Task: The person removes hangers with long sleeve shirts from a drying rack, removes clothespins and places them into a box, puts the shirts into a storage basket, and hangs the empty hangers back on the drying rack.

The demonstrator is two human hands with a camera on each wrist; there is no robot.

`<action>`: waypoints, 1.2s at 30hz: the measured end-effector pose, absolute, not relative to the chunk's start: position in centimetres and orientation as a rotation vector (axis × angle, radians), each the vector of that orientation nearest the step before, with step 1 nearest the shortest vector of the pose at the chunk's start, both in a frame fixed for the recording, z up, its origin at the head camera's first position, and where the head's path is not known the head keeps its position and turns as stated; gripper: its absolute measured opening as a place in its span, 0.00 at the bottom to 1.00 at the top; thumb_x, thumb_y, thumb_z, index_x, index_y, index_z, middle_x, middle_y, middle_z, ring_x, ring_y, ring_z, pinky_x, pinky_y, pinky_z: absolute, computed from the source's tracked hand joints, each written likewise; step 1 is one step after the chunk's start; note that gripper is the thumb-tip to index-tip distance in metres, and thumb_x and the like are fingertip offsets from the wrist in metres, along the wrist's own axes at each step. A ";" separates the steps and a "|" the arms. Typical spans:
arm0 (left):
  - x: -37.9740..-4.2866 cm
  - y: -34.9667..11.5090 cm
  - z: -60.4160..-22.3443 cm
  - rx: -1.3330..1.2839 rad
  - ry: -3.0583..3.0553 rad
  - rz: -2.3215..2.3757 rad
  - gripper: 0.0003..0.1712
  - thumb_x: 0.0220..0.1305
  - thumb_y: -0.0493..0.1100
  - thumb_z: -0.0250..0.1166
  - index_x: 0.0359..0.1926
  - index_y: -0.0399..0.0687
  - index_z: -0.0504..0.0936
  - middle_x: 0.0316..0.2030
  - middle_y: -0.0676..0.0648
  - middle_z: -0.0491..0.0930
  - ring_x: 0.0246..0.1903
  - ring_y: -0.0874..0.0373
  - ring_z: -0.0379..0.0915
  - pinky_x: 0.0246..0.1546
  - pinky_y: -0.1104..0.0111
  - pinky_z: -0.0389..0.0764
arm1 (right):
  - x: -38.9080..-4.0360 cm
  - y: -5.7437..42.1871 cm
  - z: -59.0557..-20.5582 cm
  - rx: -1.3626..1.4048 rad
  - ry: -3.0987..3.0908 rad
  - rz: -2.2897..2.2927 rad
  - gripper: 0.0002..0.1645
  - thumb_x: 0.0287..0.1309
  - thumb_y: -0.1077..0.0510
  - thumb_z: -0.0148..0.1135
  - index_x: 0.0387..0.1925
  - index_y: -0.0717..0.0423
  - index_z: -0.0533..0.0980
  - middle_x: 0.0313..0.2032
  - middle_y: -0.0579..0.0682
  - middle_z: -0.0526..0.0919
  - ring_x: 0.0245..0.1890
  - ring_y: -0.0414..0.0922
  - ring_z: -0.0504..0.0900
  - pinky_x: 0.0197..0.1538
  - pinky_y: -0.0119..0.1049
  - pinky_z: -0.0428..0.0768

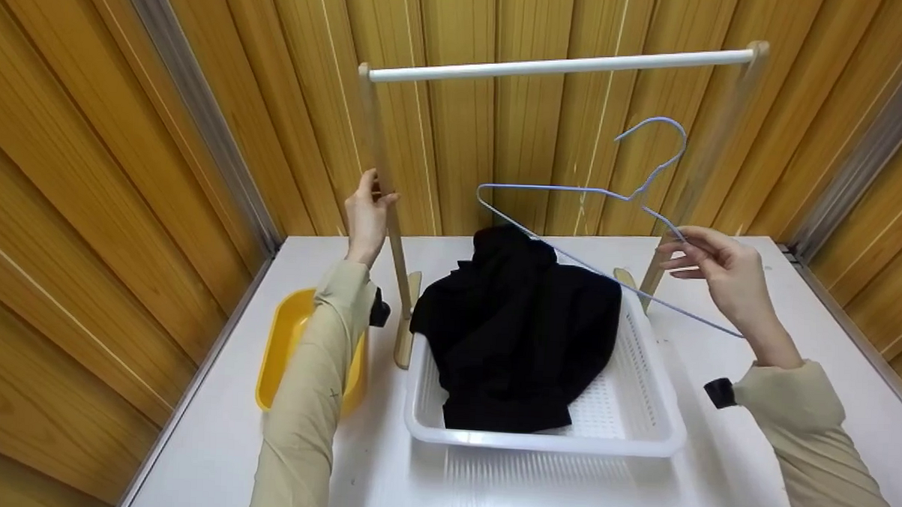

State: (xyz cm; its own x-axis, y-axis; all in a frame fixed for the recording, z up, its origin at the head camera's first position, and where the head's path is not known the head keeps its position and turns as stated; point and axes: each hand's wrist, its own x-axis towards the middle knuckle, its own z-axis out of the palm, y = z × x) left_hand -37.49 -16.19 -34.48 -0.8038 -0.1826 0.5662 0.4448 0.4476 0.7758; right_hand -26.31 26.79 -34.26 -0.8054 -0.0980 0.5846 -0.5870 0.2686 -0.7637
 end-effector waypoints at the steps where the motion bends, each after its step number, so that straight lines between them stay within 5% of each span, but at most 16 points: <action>1: -37.5 -16.2 -34.5 -0.220 -2.111 -1.363 0.20 0.57 0.28 0.60 0.52 0.34 0.71 0.40 0.37 0.76 0.39 0.51 0.73 0.38 0.64 0.74 | -26.6 27.0 -34.2 0.622 -2.121 1.547 0.13 0.57 0.79 0.46 0.45 0.81 0.69 0.33 0.66 0.80 0.27 0.44 0.82 0.28 0.34 0.77; 10: -37.8 -15.7 -34.9 -0.221 -2.123 -1.282 0.19 0.56 0.27 0.60 0.51 0.33 0.71 0.39 0.36 0.77 0.38 0.50 0.74 0.37 0.63 0.74 | -28.0 28.5 -32.6 0.557 -2.055 1.606 0.14 0.59 0.74 0.48 0.47 0.73 0.72 0.33 0.54 0.82 0.28 0.42 0.82 0.29 0.32 0.77; 26: -37.8 -16.0 -34.8 -0.225 -2.135 -1.267 0.20 0.57 0.29 0.60 0.51 0.32 0.71 0.41 0.36 0.76 0.39 0.51 0.74 0.37 0.64 0.74 | -29.0 28.6 -28.9 0.511 -1.851 1.865 0.14 0.58 0.74 0.48 0.44 0.71 0.74 0.29 0.54 0.82 0.22 0.43 0.82 0.25 0.31 0.76; 36: -38.0 -15.9 -34.8 -0.236 -2.125 -1.315 0.19 0.57 0.28 0.60 0.52 0.34 0.72 0.39 0.39 0.77 0.38 0.53 0.74 0.37 0.65 0.74 | -30.6 29.8 -29.9 0.480 -1.835 1.929 0.14 0.59 0.72 0.49 0.44 0.67 0.76 0.29 0.55 0.82 0.22 0.44 0.82 0.25 0.31 0.76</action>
